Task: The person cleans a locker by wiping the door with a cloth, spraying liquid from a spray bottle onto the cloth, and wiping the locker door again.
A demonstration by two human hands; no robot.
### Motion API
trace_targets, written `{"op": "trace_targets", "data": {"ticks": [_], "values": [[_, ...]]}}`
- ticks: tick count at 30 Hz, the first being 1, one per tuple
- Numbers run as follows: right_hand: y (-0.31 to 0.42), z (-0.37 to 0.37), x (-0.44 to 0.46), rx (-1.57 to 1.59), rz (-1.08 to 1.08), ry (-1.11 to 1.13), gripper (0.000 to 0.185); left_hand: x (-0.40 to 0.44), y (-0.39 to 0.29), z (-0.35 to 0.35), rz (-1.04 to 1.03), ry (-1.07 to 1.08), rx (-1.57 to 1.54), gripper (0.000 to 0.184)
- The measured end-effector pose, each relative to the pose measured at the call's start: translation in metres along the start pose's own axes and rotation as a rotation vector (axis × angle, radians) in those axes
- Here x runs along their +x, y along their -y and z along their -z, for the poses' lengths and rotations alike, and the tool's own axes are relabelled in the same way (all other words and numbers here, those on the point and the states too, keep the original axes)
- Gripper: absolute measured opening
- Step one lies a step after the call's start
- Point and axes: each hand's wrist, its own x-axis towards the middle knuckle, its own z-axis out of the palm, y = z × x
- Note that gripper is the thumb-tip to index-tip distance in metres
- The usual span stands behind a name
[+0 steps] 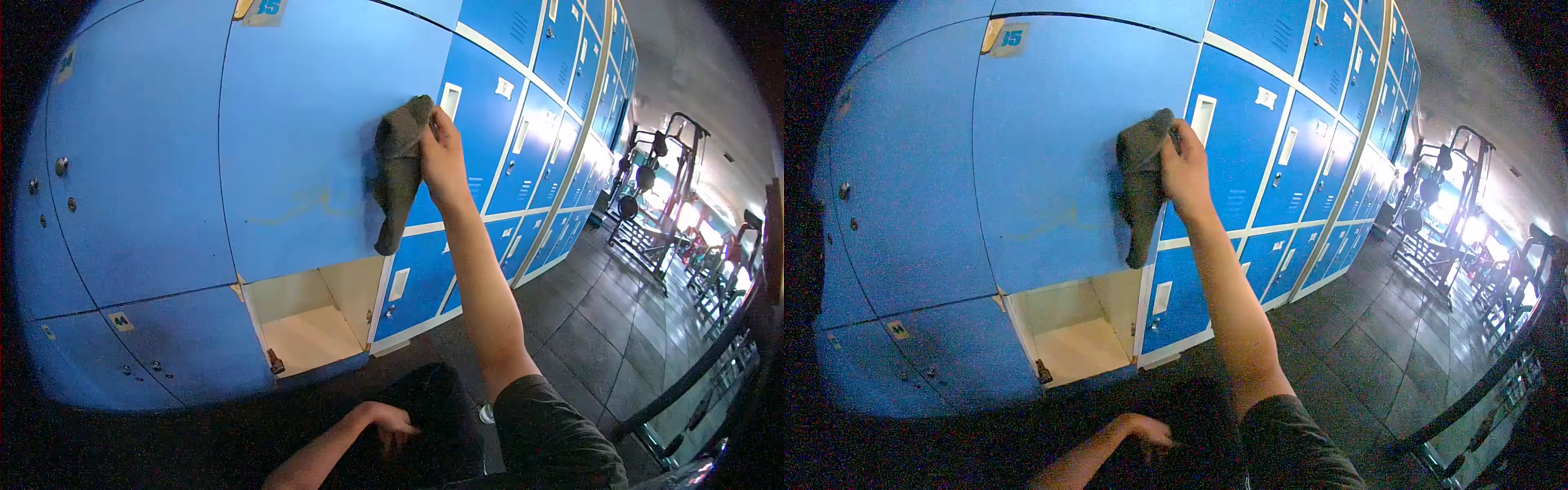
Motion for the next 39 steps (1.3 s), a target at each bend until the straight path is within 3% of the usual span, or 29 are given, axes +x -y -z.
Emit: {"op": "trace_targets", "data": {"ticks": [6, 9, 14, 16, 23, 27, 33, 34, 39], "values": [[-0.014, 0.007, -0.009, 0.087, 0.066, 0.028, 0.021, 0.025, 0.022, 0.002, -0.031, 0.010, -0.023, 0.069], [0.000, 0.011, -0.013, 0.138, -0.041, 0.081, 0.021, 0.009, 0.009, 0.000, 0.011, 0.019, -0.061, 0.069], [0.011, 0.000, -0.007, -0.449, 0.172, -0.072, 0.026, 0.010, 0.006, -0.001, 0.002, -0.010, 0.018, 0.070], [0.022, -0.007, -0.003, -0.502, 0.158, -0.090, 0.024, 0.002, -0.005, -0.001, -0.015, -0.081, 0.161, 0.071], [-0.002, -0.004, 0.009, -0.285, 0.200, -0.131, 0.022, -0.012, -0.018, -0.007, 0.059, -0.039, -0.073, 0.075], [-0.014, -0.001, -0.014, -0.258, 0.231, -0.123, 0.030, -0.015, -0.019, -0.006, 0.055, -0.022, -0.091, 0.073], [0.005, -0.017, -0.014, -0.734, 0.343, -0.179, 0.035, -0.020, -0.021, -0.011, 0.041, -0.036, -0.071, 0.072], [0.016, -0.023, -0.011, -0.770, 0.334, -0.180, 0.028, -0.018, -0.019, -0.010, 0.040, -0.039, -0.068, 0.072], [0.023, -0.021, 0.001, -0.684, 0.281, -0.141, 0.023, -0.011, -0.018, -0.008, 0.039, -0.032, -0.083, 0.072]]}}
